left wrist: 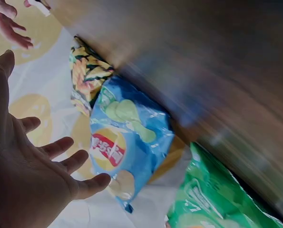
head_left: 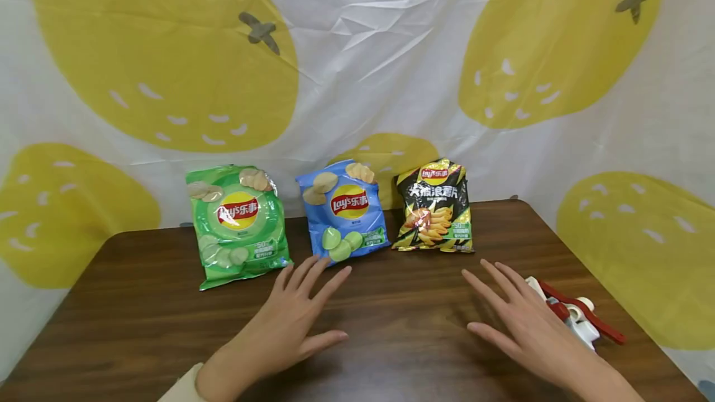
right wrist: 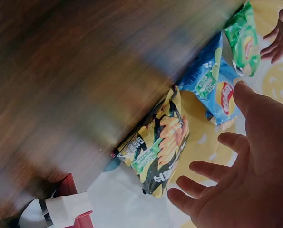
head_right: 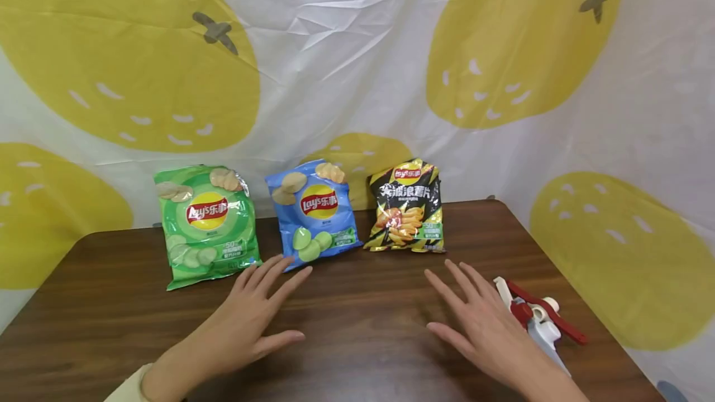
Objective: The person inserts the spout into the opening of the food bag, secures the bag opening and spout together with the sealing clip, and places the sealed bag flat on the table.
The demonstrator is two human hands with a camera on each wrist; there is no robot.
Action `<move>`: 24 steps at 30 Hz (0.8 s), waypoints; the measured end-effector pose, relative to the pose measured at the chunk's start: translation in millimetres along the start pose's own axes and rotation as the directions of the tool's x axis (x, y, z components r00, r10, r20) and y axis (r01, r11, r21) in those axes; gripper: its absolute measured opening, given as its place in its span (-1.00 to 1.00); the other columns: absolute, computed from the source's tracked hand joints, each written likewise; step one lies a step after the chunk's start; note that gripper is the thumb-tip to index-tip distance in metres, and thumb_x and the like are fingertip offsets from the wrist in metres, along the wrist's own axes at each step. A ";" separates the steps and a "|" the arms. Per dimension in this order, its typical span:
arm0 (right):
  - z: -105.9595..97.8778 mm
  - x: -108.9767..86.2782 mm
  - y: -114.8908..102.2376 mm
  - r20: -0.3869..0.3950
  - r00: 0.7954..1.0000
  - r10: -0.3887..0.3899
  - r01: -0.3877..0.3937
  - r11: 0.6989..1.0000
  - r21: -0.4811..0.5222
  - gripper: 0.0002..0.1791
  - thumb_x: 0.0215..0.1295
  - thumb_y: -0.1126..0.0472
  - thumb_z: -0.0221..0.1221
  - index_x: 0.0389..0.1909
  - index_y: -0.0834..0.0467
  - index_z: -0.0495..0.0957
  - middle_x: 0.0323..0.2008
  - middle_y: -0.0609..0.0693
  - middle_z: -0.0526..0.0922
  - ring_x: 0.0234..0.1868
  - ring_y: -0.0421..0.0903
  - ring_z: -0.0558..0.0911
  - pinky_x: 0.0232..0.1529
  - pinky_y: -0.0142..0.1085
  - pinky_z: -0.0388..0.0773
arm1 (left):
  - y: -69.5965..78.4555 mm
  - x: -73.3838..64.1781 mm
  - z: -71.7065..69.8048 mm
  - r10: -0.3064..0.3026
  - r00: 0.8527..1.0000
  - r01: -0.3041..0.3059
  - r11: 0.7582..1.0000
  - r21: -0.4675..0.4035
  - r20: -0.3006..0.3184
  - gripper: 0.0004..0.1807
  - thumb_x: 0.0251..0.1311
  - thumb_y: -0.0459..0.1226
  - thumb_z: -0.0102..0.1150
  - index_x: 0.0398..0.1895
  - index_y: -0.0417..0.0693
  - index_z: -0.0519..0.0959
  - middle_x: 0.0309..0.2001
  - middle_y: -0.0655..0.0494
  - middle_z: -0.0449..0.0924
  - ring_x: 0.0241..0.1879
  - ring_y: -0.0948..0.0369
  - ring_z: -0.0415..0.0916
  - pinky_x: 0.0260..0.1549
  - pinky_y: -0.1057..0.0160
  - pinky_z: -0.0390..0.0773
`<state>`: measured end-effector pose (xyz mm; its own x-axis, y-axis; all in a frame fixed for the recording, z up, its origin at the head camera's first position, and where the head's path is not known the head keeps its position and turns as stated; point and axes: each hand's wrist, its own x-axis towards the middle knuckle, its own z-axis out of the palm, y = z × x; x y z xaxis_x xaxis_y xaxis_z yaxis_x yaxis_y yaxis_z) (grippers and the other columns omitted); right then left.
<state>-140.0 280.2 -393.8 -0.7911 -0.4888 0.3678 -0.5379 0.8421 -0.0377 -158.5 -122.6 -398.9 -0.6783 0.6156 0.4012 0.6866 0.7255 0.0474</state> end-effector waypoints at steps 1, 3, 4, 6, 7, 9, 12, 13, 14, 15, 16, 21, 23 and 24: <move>0.3 0.8 0.3 -0.005 1.000 -0.001 0.001 1.000 0.001 -0.16 0.27 -0.20 0.27 0.52 -0.12 0.19 0.49 0.15 0.17 0.42 0.27 0.21 0.24 0.21 0.25 | 0.7 2.6 0.0 0.005 1.000 -0.005 1.000 -0.003 -0.001 -0.01 0.17 0.28 0.21 0.59 0.28 0.00 0.49 -0.07 0.07 0.45 -0.07 0.07 0.19 -0.39 0.23; 1.3 2.9 0.8 -0.016 1.000 -0.002 0.002 1.000 0.001 -0.17 0.27 -0.20 0.27 0.52 -0.12 0.20 0.47 0.16 0.20 0.40 0.27 0.23 0.21 0.22 0.29 | 1.9 8.2 0.0 0.012 1.000 -0.012 1.000 0.000 0.005 -0.03 0.20 0.29 0.16 0.59 0.29 -0.01 0.47 -0.09 0.11 0.43 -0.07 0.09 0.18 -0.37 0.25; 2.0 4.4 1.0 -0.023 1.000 -0.007 0.007 1.000 0.001 -0.17 0.27 -0.19 0.27 0.52 -0.11 0.20 0.46 0.17 0.21 0.39 0.28 0.24 0.19 0.24 0.31 | 2.3 11.0 -0.1 0.013 1.000 -0.013 1.000 -0.002 0.009 -0.05 0.22 0.31 0.12 0.59 0.29 0.00 0.47 -0.09 0.12 0.43 -0.07 0.10 0.18 -0.35 0.26; 3.8 7.7 1.6 -0.032 0.999 -0.009 0.009 1.000 0.002 -0.17 0.28 -0.17 0.28 0.52 -0.11 0.20 0.45 0.19 0.23 0.38 0.28 0.26 0.16 0.26 0.34 | 3.0 16.6 0.1 0.021 1.000 -0.021 1.000 -0.004 0.017 -0.09 0.26 0.33 0.02 0.59 0.27 0.00 0.46 -0.11 0.14 0.43 -0.07 0.11 0.19 -0.30 0.29; 4.7 9.3 1.9 -0.033 0.999 -0.010 0.010 1.000 0.003 -0.18 0.29 -0.16 0.27 0.51 -0.10 0.21 0.44 0.20 0.24 0.37 0.28 0.26 0.14 0.27 0.35 | 3.4 19.5 0.3 0.026 0.999 -0.026 1.000 -0.006 0.019 -0.10 0.28 0.34 -0.03 0.59 0.26 0.01 0.46 -0.11 0.14 0.43 -0.07 0.12 0.19 -0.27 0.29; 6.5 12.8 3.0 -0.034 0.999 -0.009 0.009 1.000 0.006 -0.20 0.30 -0.15 0.26 0.51 -0.08 0.22 0.43 0.21 0.25 0.36 0.28 0.27 0.12 0.27 0.38 | 4.0 25.4 1.0 0.035 0.999 -0.035 0.999 -0.010 0.024 -0.12 0.30 0.36 -0.11 0.59 0.22 0.02 0.46 -0.11 0.14 0.42 -0.06 0.13 0.18 -0.22 0.31; 7.6 18.1 5.6 -0.029 1.000 -0.007 0.008 1.000 0.011 -0.23 0.33 -0.14 0.24 0.50 -0.05 0.23 0.42 0.23 0.25 0.35 0.27 0.28 0.10 0.26 0.40 | 5.5 34.4 1.6 0.038 0.999 -0.037 0.999 -0.029 0.035 -0.12 0.32 0.36 -0.17 0.59 0.23 -0.01 0.46 -0.09 0.12 0.43 -0.02 0.12 0.19 -0.18 0.32; 7.8 20.0 6.7 -0.027 1.000 -0.005 0.005 1.000 0.013 -0.23 0.34 -0.14 0.23 0.50 -0.05 0.23 0.42 0.23 0.25 0.35 0.26 0.28 0.10 0.26 0.41 | 5.7 37.3 2.2 0.037 0.999 -0.036 0.999 -0.037 0.038 -0.12 0.32 0.36 -0.17 0.59 0.22 -0.02 0.47 -0.08 0.12 0.43 -0.01 0.12 0.20 -0.18 0.32; 7.7 22.0 7.8 -0.024 1.000 -0.001 0.001 1.000 0.013 -0.23 0.34 -0.14 0.23 0.50 -0.05 0.23 0.42 0.23 0.25 0.35 0.26 0.28 0.10 0.27 0.41 | 6.1 40.4 2.3 0.034 0.999 -0.032 0.998 -0.051 0.041 -0.12 0.32 0.35 -0.15 0.60 0.23 -0.03 0.47 -0.08 0.11 0.43 -0.01 0.12 0.21 -0.19 0.33; 7.7 24.0 9.2 -0.020 1.000 0.002 -0.002 1.000 0.012 -0.24 0.35 -0.14 0.22 0.51 -0.05 0.22 0.41 0.24 0.25 0.35 0.27 0.28 0.09 0.27 0.41 | 6.2 43.6 2.8 0.033 0.999 -0.031 0.997 -0.067 0.043 -0.12 0.33 0.33 -0.12 0.60 0.24 -0.04 0.47 -0.08 0.11 0.43 -0.01 0.12 0.23 -0.19 0.32; 7.1 25.6 10.6 -0.016 1.000 0.006 -0.006 1.000 0.011 -0.24 0.36 -0.14 0.21 0.51 -0.04 0.22 0.41 0.25 0.25 0.35 0.27 0.28 0.08 0.28 0.41 | 6.4 46.9 3.3 0.033 0.998 -0.030 0.996 -0.082 0.045 -0.12 0.33 0.31 -0.09 0.60 0.24 -0.04 0.47 -0.08 0.11 0.43 -0.01 0.13 0.24 -0.18 0.32; 8.0 28.7 21.2 0.003 0.999 0.036 -0.036 0.999 0.027 -0.26 0.38 -0.13 0.20 0.50 -0.03 0.22 0.39 0.28 0.26 0.34 0.29 0.28 0.10 0.29 0.39 | 8.1 62.2 9.9 0.024 0.996 -0.010 0.986 -0.169 0.081 -0.15 0.35 0.24 0.00 0.59 0.24 -0.02 0.44 -0.09 0.15 0.41 0.00 0.17 0.29 -0.12 0.31; 9.3 30.1 25.4 0.018 0.998 0.055 -0.056 0.997 0.047 -0.27 0.40 -0.12 0.18 0.50 0.00 0.21 0.39 0.30 0.25 0.34 0.31 0.27 0.13 0.29 0.37 | 8.6 66.9 13.1 0.010 0.994 0.011 0.980 -0.200 0.105 -0.17 0.36 0.23 -0.01 0.59 0.23 -0.01 0.44 -0.08 0.16 0.42 0.00 0.18 0.30 -0.11 0.30; 9.8 31.5 27.2 0.031 0.997 0.066 -0.067 0.996 0.058 -0.27 0.42 -0.13 0.16 0.50 0.02 0.21 0.39 0.31 0.24 0.34 0.32 0.27 0.14 0.29 0.37 | 8.8 69.3 14.5 0.007 0.994 0.017 0.976 -0.216 0.113 -0.18 0.37 0.22 -0.01 0.59 0.23 0.01 0.44 -0.08 0.16 0.41 0.00 0.18 0.31 -0.10 0.30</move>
<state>-182.5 285.4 -392.4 -0.8332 -0.4394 0.3357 -0.4996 0.8584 -0.1166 -203.3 -69.1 -384.0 -0.6983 0.6518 0.2959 0.7152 0.6524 0.2507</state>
